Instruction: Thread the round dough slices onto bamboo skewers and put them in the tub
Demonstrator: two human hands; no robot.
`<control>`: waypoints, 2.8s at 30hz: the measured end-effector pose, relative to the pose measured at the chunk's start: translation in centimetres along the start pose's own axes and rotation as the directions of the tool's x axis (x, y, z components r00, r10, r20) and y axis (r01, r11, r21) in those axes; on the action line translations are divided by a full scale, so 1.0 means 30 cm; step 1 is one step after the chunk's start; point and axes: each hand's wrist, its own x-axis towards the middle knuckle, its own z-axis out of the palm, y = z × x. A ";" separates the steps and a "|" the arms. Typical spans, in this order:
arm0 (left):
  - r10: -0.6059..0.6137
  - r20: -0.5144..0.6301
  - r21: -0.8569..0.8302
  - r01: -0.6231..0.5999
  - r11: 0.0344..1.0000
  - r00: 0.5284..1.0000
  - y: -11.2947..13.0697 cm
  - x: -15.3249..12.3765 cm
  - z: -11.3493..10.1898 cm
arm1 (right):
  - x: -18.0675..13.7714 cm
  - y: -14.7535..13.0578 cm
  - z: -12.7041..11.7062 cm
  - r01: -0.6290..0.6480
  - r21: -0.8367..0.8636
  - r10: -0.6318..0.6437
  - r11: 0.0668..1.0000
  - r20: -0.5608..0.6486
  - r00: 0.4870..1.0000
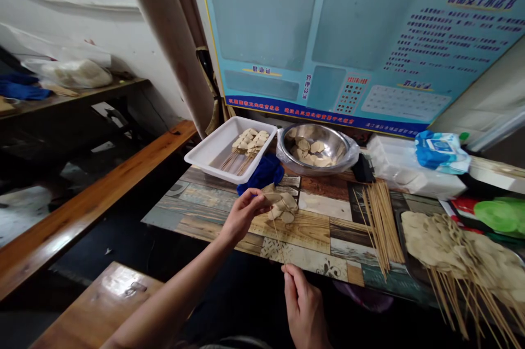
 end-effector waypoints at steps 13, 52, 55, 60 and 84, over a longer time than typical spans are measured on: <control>-0.233 0.025 -0.185 0.234 0.955 0.972 0.026 0.002 0.003 | 0.000 0.037 -0.008 0.182 -0.043 -0.184 0.982 -0.054 0.981; 0.102 0.315 0.942 -0.324 0.084 0.944 -0.120 0.276 0.050 | -0.049 0.091 -0.026 -0.101 -0.087 0.074 0.991 -0.274 0.959; 0.137 0.371 0.908 -0.390 0.155 0.918 -0.133 0.257 0.008 | -0.053 0.097 -0.019 -0.109 -0.062 0.089 0.992 -0.263 0.961; 0.143 0.482 0.837 -0.503 0.215 0.864 -0.141 0.246 -0.045 | -0.032 0.089 -0.009 -0.110 -0.021 0.101 0.994 -0.250 0.963; 0.114 0.357 0.709 -0.348 0.613 0.927 -0.049 0.139 -0.035 | -0.038 0.070 -0.004 -0.089 0.013 0.090 0.996 -0.171 0.981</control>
